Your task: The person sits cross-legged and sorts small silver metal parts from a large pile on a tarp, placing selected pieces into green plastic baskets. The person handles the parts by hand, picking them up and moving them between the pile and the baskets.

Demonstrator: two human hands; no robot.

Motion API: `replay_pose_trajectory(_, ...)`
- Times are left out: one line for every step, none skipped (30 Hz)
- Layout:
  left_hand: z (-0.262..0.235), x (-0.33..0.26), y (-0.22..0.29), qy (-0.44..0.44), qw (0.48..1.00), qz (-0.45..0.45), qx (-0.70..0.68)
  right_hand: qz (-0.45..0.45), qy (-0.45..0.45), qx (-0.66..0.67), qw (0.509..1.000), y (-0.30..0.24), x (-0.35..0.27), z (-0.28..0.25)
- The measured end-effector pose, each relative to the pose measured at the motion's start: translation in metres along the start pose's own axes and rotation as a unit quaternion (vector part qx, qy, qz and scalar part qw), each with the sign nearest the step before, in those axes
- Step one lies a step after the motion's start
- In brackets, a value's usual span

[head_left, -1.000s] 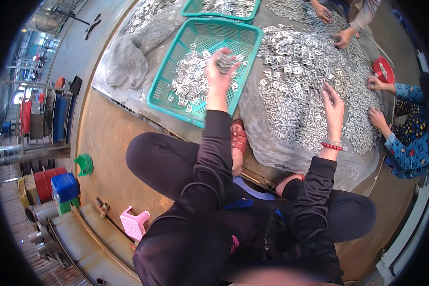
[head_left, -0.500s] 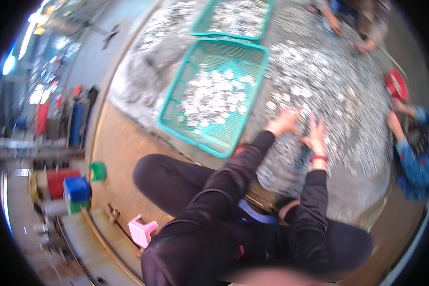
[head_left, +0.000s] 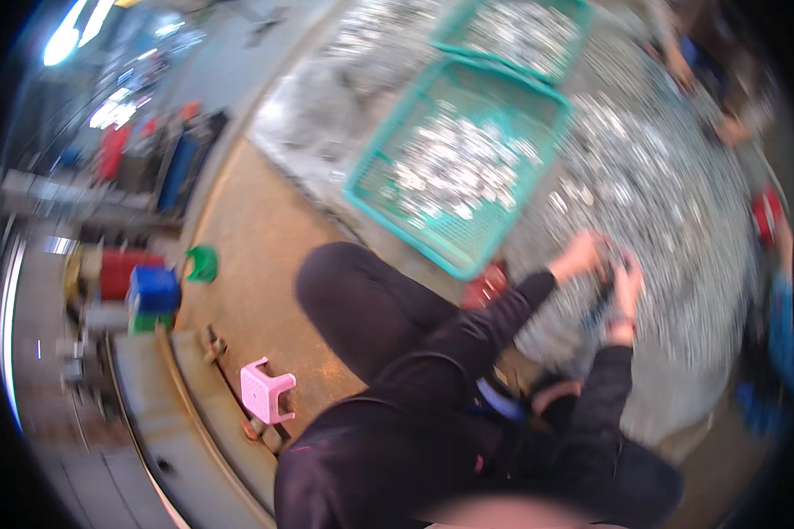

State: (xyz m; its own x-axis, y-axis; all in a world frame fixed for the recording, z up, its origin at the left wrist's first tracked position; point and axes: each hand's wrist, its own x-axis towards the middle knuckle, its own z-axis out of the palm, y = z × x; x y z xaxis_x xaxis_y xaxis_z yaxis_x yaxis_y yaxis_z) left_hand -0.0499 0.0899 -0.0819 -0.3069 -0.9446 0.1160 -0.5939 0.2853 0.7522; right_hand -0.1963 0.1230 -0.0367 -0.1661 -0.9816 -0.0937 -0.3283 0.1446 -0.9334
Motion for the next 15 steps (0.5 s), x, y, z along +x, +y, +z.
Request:
replay_pose_trajectory(-0.009,-0.001,0.005,-0.011,0.992,-0.014,-0.125,0.021,-0.044,0.15,0.987,-0.006,-0.006,-0.01)
replay_pose_trajectory(-0.021,-0.002,0.013,-0.023,0.949,-0.086,-0.303,0.1,-0.058,0.347,0.931,-0.014,-0.01,-0.015)
replay_pose_trajectory(-0.035,-0.006,0.021,0.017,0.953,-0.053,-0.297,0.078,-0.076,0.387,0.915,-0.023,-0.011,-0.022)
replay_pose_trajectory(-0.048,-0.011,0.029,-0.05,0.892,-0.14,-0.428,0.121,-0.063,0.414,0.9,-0.031,-0.014,-0.029)
replay_pose_trajectory(-0.063,-0.012,0.037,-0.079,0.814,-0.178,-0.548,0.105,-0.108,0.484,0.862,-0.04,-0.015,-0.035)
replay_pose_trajectory(-0.073,-0.015,0.047,-0.093,0.794,-0.199,-0.566,0.143,-0.077,0.497,0.852,-0.045,-0.021,-0.04)
replay_pose_trajectory(-0.08,-0.019,0.053,-0.093,0.774,-0.204,-0.592,0.15,-0.081,0.522,0.836,-0.05,-0.023,-0.042)
replay_pose_trajectory(-0.085,-0.022,0.059,-0.09,0.753,-0.209,-0.617,0.138,-0.101,0.553,0.816,-0.053,-0.025,-0.044)
replay_pose_trajectory(-0.089,-0.021,0.063,-0.088,0.754,-0.211,-0.615,0.138,-0.088,0.555,0.816,-0.055,-0.026,-0.041)
replay_pose_trajectory(-0.09,-0.024,0.067,-0.086,0.758,-0.21,-0.612,0.16,-0.059,0.541,0.823,-0.055,-0.028,-0.041)
replay_pose_trajectory(-0.091,-0.024,0.069,-0.08,0.763,-0.211,-0.606,0.163,-0.044,0.534,0.829,-0.054,-0.028,-0.038)
replay_pose_trajectory(-0.091,-0.025,0.071,-0.077,0.758,-0.201,-0.616,0.188,-0.032,0.542,0.818,-0.054,-0.029,-0.037)
replay_pose_trajectory(-0.092,-0.025,0.072,-0.078,0.76,-0.203,-0.613,0.2,-0.034,0.555,0.806,-0.054,-0.029,-0.035)
replay_pose_trajectory(-0.092,-0.025,0.074,-0.078,0.761,-0.206,-0.61,0.181,-0.072,0.573,0.796,-0.055,-0.029,-0.033)
replay_pose_trajectory(-0.092,-0.025,0.075,-0.069,0.766,-0.228,-0.598,0.206,-0.059,0.568,0.795,-0.057,-0.03,-0.032)
